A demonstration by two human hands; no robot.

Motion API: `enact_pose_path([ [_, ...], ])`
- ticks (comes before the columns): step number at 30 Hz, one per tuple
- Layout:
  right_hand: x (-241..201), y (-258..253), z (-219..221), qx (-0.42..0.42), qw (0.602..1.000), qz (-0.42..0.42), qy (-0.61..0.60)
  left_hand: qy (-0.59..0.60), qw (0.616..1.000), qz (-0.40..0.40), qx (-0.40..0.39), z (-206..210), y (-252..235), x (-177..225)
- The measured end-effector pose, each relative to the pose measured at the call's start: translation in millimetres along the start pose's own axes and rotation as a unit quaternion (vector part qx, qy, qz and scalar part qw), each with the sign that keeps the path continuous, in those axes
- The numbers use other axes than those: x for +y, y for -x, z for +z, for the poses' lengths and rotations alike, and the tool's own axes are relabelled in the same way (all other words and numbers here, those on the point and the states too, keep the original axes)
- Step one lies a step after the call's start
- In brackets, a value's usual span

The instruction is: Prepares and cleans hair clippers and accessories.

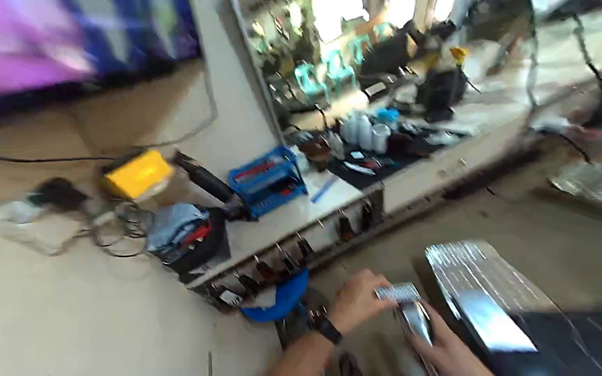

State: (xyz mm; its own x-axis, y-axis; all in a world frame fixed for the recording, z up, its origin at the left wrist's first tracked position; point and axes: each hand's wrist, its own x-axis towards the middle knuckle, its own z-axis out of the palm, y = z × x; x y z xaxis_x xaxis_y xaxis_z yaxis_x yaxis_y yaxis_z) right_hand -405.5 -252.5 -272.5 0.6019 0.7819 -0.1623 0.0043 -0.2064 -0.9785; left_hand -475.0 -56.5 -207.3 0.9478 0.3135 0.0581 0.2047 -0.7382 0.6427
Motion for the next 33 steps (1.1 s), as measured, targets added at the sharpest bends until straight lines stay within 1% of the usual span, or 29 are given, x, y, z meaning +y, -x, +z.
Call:
enact_pose_path([
  [1, 3, -3, 3, 0.008, 1.000, 0.000, 0.006, -0.018, 1.000, -0.014, -0.011, -5, 0, 6],
  [2, 2, -3, 4, 0.005, 1.000, 0.019, 0.006, -0.031, 0.999, -0.021, -0.013, -9, -2, 10],
  [4, -7, 0, -2, -0.009, 0.997, 0.075, 0.001, -0.024, 0.998, -0.030, -0.042, -7, -4, 14],
  [5, -9, 0, -4, -0.016, 0.995, 0.097, -0.004, -0.019, 0.998, -0.026, -0.054, -4, -5, 11],
  [7, -7, 0, -3, -0.028, 0.991, 0.126, -0.024, -0.029, 0.998, -0.026, -0.054, 1, -4, 4],
  [9, -3, 2, -1, -0.034, 0.989, 0.137, -0.040, -0.036, 0.997, -0.034, -0.052, 3, -4, 0],
  [12, 1, 6, -1, -0.036, 0.987, 0.145, -0.062, -0.027, 0.996, -0.023, -0.079, 9, -3, -4],
  [13, 2, 6, -1, -0.037, 0.986, 0.150, -0.064, -0.040, 0.996, -0.024, -0.075, 11, -4, -5],
  [15, 3, 5, -1, -0.036, 0.985, 0.163, -0.037, -0.083, 0.995, -0.015, -0.042, 8, -10, -2],
  [17, -1, 3, -2, -0.044, 0.983, 0.172, 0.043, -0.114, 0.992, 0.033, -0.033, 8, -19, 9],
  [18, -4, 3, -3, -0.049, 0.979, 0.173, 0.096, -0.122, 0.989, 0.071, -0.053, 10, -23, 16],
  [20, -7, 1, -2, -0.061, 0.965, 0.175, 0.185, -0.164, 0.968, 0.118, -0.148, 19, -33, 30],
  [22, -7, 0, 0, -0.064, 0.952, 0.179, 0.239, -0.242, 0.930, 0.118, -0.251, 27, -44, 35],
  [23, -7, -1, 0, -0.067, 0.947, 0.185, 0.255, -0.277, 0.913, 0.106, -0.281, 27, -48, 33],
  [25, -5, -1, -2, -0.073, 0.939, 0.201, 0.269, -0.316, 0.904, 0.077, -0.277, 22, -52, 30],
  [27, -1, 1, -5, -0.071, 0.940, 0.205, 0.263, -0.321, 0.909, 0.071, -0.258, 23, -53, 33],
  [29, 1, 2, -7, -0.069, 0.945, 0.198, 0.251, -0.277, 0.918, 0.097, -0.266, 30, -49, 32],
  [31, 3, 2, -10, -0.061, 0.951, 0.190, 0.234, -0.242, 0.923, 0.091, -0.286, 25, -44, 25],
  [32, 6, 3, -13, -0.052, 0.956, 0.186, 0.219, -0.231, 0.930, 0.081, -0.275, 17, -41, 17],
  [33, 11, 5, -15, -0.038, 0.963, 0.184, 0.194, -0.223, 0.941, 0.068, -0.246, 6, -38, 6],
])
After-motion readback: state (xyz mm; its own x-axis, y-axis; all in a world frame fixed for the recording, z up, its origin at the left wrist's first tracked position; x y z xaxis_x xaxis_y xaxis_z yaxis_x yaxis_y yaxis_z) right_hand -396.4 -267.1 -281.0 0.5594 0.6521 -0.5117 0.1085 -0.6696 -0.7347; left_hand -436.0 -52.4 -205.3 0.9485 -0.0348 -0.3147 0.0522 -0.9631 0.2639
